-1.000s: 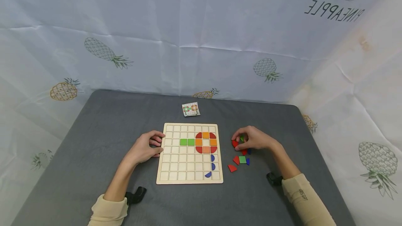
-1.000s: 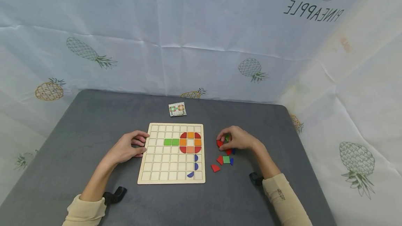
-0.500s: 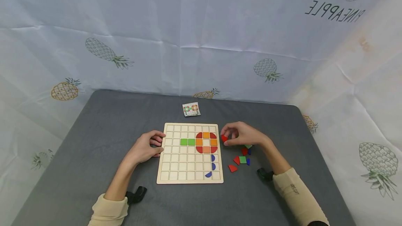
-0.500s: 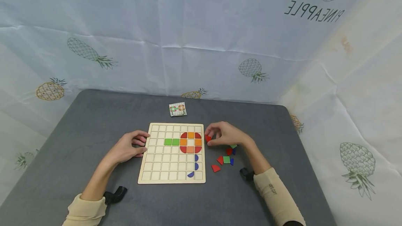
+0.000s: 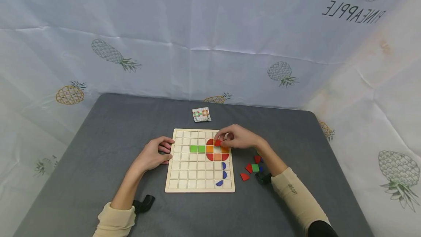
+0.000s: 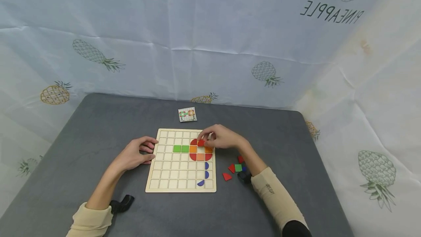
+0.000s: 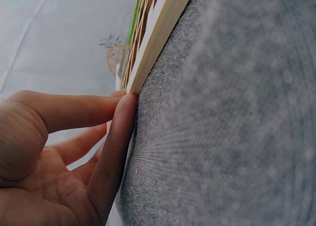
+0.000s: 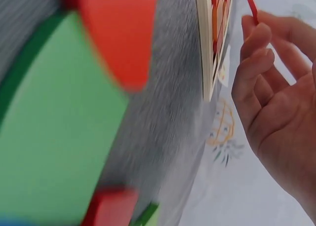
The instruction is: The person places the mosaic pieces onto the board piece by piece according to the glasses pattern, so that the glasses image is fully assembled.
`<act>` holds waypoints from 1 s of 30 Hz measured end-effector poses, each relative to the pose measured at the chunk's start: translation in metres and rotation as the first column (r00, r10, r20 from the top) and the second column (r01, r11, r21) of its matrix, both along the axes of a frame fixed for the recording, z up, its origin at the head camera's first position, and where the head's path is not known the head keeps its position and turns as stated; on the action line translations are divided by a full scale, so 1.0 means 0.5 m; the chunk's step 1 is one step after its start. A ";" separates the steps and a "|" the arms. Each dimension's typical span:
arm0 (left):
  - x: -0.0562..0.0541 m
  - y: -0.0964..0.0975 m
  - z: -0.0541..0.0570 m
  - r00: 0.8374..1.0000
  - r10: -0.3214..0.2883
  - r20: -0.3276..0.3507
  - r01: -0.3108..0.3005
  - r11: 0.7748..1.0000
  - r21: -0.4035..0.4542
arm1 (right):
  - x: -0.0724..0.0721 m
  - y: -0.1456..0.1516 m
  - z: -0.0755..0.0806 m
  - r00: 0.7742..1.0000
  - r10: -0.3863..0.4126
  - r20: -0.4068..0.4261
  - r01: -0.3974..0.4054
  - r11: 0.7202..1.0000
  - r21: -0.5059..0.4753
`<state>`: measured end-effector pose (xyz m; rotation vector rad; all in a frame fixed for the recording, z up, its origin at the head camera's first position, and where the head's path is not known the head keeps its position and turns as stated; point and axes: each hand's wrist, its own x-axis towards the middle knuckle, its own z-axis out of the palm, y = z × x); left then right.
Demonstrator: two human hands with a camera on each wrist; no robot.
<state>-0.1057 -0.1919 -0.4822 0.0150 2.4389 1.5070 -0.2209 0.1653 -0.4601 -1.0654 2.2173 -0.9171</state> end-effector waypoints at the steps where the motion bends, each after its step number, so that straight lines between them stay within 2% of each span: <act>1: 0.000 0.000 0.000 1.000 0.001 -0.001 -0.001 1.000 0.000 | -0.001 -0.010 0.000 1.000 0.007 -0.008 -0.007 1.000 -0.005; 6: 0.000 -0.002 0.000 1.000 0.002 -0.007 -0.002 1.000 -0.012 | -0.011 -0.065 -0.005 0.998 0.022 -0.055 -0.023 1.000 -0.015; 13: 0.000 0.000 -0.001 1.000 0.008 -0.005 -0.008 1.000 -0.012 | -0.029 -0.135 -0.021 0.997 0.018 -0.071 -0.023 0.997 -0.071; 23: 0.002 0.004 0.007 1.000 0.005 0.005 -0.005 1.000 -0.004 | -0.034 -0.194 -0.022 0.982 0.063 -0.177 -0.062 0.998 0.012; 30: 0.002 0.003 0.008 1.000 0.005 0.010 -0.005 1.000 0.005 | -0.023 -0.205 -0.021 0.987 0.058 -0.151 -0.054 0.998 0.031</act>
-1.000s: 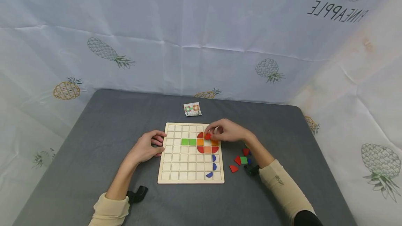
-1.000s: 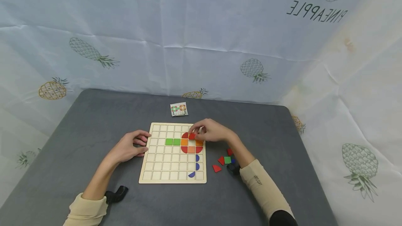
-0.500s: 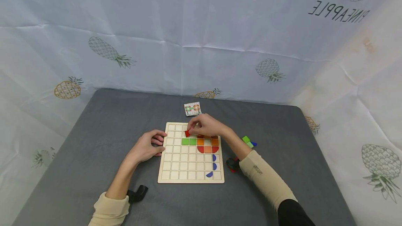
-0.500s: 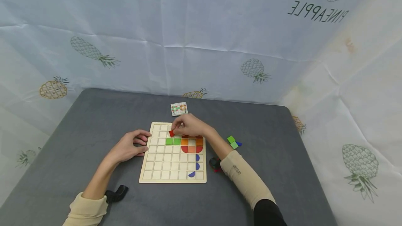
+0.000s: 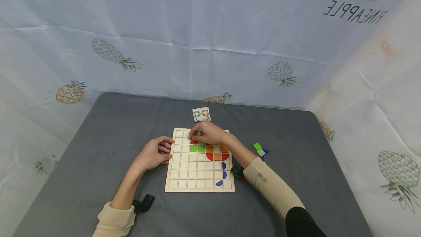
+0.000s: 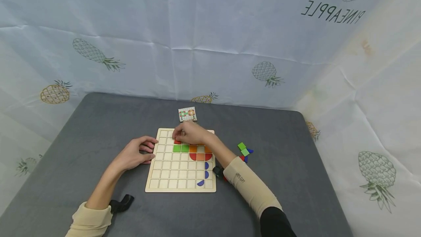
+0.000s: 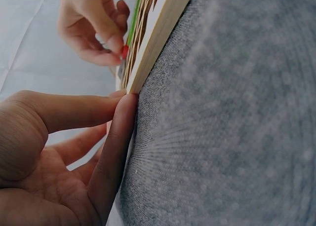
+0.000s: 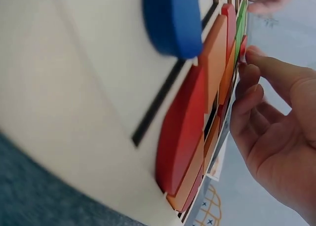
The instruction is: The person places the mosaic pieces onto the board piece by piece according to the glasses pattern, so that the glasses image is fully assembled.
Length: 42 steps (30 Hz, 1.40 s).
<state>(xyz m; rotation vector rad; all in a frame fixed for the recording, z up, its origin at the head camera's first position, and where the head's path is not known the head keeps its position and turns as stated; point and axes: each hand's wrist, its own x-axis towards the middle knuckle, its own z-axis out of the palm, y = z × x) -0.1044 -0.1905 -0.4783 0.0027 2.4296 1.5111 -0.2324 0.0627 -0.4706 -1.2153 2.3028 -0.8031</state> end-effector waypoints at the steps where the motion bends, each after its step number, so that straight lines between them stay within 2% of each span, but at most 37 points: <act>1: 0.000 0.000 0.000 1.000 -0.002 -0.002 0.002 1.000 0.001 | 0.003 0.000 0.001 1.000 -0.003 0.003 0.003 1.000 0.005; 8: -0.001 0.000 0.001 1.000 -0.009 -0.018 0.008 1.000 -0.007 | 0.016 0.002 0.006 0.999 -0.020 -0.040 0.022 0.999 0.032; 14: -0.002 0.001 0.001 1.000 -0.008 -0.017 0.008 1.000 -0.007 | 0.024 0.024 0.018 0.999 -0.047 0.014 0.046 0.999 0.020; 19: -0.002 0.001 -0.002 1.000 -0.014 -0.014 0.014 1.000 -0.002 | 0.040 0.065 0.027 0.998 -0.067 0.004 0.067 0.998 0.007; 26: -0.002 -0.002 -0.003 1.000 -0.020 -0.013 0.020 1.000 0.000 | 0.069 0.144 0.042 0.991 -0.135 0.004 0.135 0.990 0.035; 34: -0.001 -0.004 0.002 1.000 -0.025 -0.012 0.025 1.000 0.011 | 0.097 0.262 0.048 0.980 -0.197 -0.022 0.198 0.978 0.062; 37: -0.001 -0.003 0.003 1.000 -0.022 -0.012 0.022 1.000 0.008 | 0.105 0.309 0.050 0.971 -0.239 -0.014 0.239 0.968 0.071; 42: -0.001 -0.003 0.002 1.000 -0.027 -0.013 0.027 1.000 0.005 | 0.108 0.382 0.036 0.952 -0.307 -0.004 0.306 0.950 0.065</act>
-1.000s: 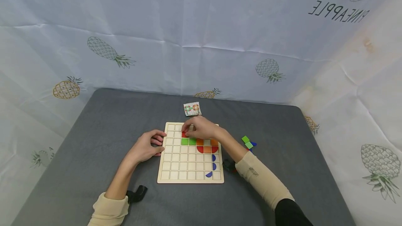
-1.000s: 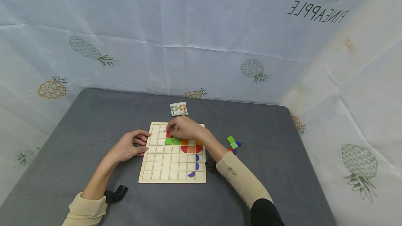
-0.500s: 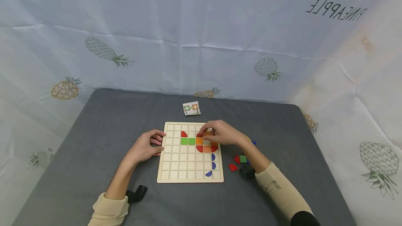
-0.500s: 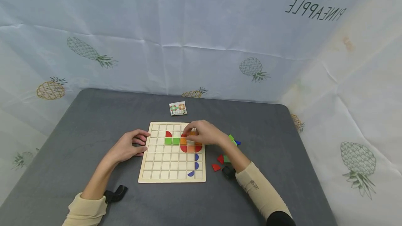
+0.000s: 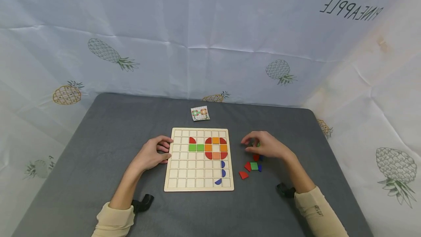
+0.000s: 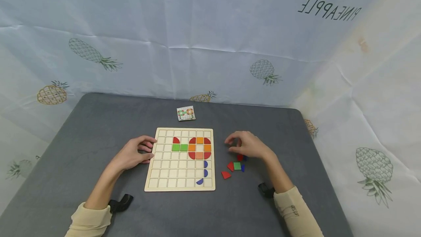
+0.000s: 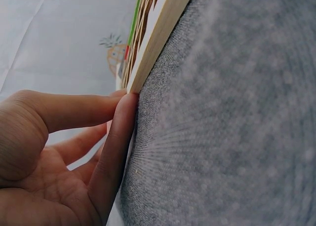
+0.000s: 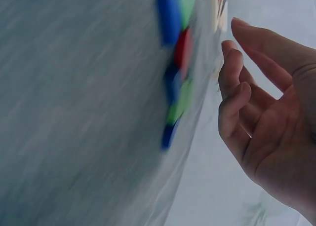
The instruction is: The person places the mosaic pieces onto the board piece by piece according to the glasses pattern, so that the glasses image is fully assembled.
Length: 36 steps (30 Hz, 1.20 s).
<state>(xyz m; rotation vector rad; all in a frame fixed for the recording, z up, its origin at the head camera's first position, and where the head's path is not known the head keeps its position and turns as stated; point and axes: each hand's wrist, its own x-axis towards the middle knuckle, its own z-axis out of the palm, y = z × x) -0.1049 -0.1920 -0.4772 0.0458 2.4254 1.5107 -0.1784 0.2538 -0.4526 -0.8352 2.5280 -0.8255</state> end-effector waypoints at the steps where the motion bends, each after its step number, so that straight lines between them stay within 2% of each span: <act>1: 0.000 0.000 0.000 1.000 -0.001 0.000 0.001 1.000 0.000 | 0.000 0.013 -0.005 1.000 -0.008 -0.007 0.008 1.000 -0.006; 8: -0.001 -0.001 -0.003 1.000 -0.006 -0.007 0.006 1.000 0.003 | 0.003 0.072 -0.026 0.996 -0.078 -0.045 0.075 0.996 -0.053; 17: 0.000 0.003 -0.005 1.000 0.001 -0.002 -0.001 1.000 -0.013 | -0.018 0.078 -0.037 0.990 -0.136 -0.033 0.138 0.990 0.035; 22: 0.003 0.002 -0.002 1.000 0.004 -0.006 -0.004 1.000 0.009 | -0.034 0.075 -0.041 0.987 -0.150 -0.052 0.153 0.987 0.054; 28: 0.004 0.002 -0.001 1.000 0.005 -0.009 -0.005 1.000 0.002 | -0.052 0.087 -0.050 0.985 -0.173 -0.010 0.173 0.985 0.000; 32: 0.002 0.003 -0.001 1.000 0.016 0.007 -0.016 1.000 -0.010 | -0.058 0.093 -0.052 0.986 -0.167 0.004 0.167 0.986 -0.025; 36: 0.002 0.002 -0.002 1.000 0.021 0.014 -0.021 1.000 -0.014 | -0.059 0.090 -0.048 0.989 -0.146 -0.002 0.146 0.989 -0.008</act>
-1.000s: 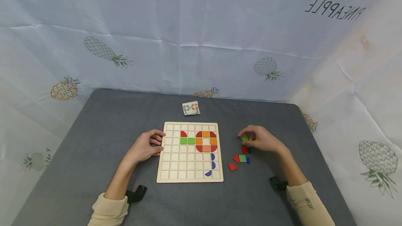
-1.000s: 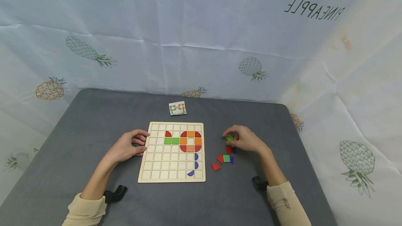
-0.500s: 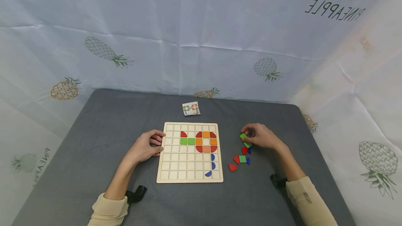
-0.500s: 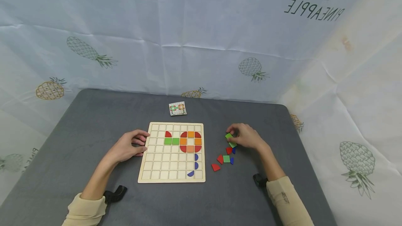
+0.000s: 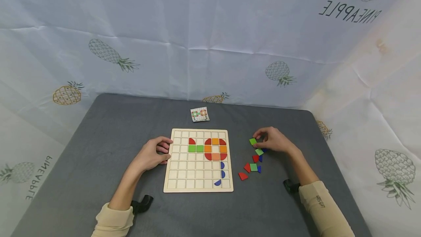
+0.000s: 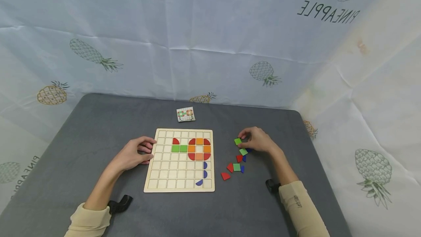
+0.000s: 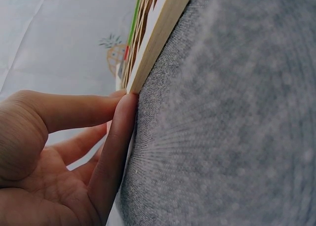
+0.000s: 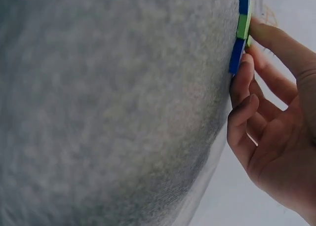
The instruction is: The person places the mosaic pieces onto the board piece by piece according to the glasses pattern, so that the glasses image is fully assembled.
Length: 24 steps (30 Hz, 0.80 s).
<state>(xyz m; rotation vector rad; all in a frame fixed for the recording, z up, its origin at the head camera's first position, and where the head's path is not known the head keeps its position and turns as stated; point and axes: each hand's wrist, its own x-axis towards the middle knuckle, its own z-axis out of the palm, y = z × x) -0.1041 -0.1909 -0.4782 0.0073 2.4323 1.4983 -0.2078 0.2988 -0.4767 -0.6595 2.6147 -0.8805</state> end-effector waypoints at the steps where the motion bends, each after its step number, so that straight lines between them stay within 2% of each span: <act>1: 0.000 0.000 -0.001 1.000 0.001 0.000 -0.001 1.000 0.000 | 0.000 -0.002 0.001 1.000 0.002 -0.002 -0.002 1.000 0.008; 10: 0.000 -0.001 -0.006 1.000 -0.009 0.001 0.008 1.000 0.010 | 0.004 -0.011 0.005 0.999 0.018 -0.044 -0.016 0.999 0.045; 16: -0.001 -0.002 -0.007 1.000 -0.009 -0.001 0.009 1.000 0.011 | 0.003 -0.036 0.010 0.998 0.022 -0.052 -0.023 0.999 -0.025; 24: 0.001 -0.002 -0.005 1.000 -0.014 -0.021 0.014 1.000 0.008 | 0.012 -0.113 0.030 0.998 0.032 -0.049 -0.037 0.992 -0.120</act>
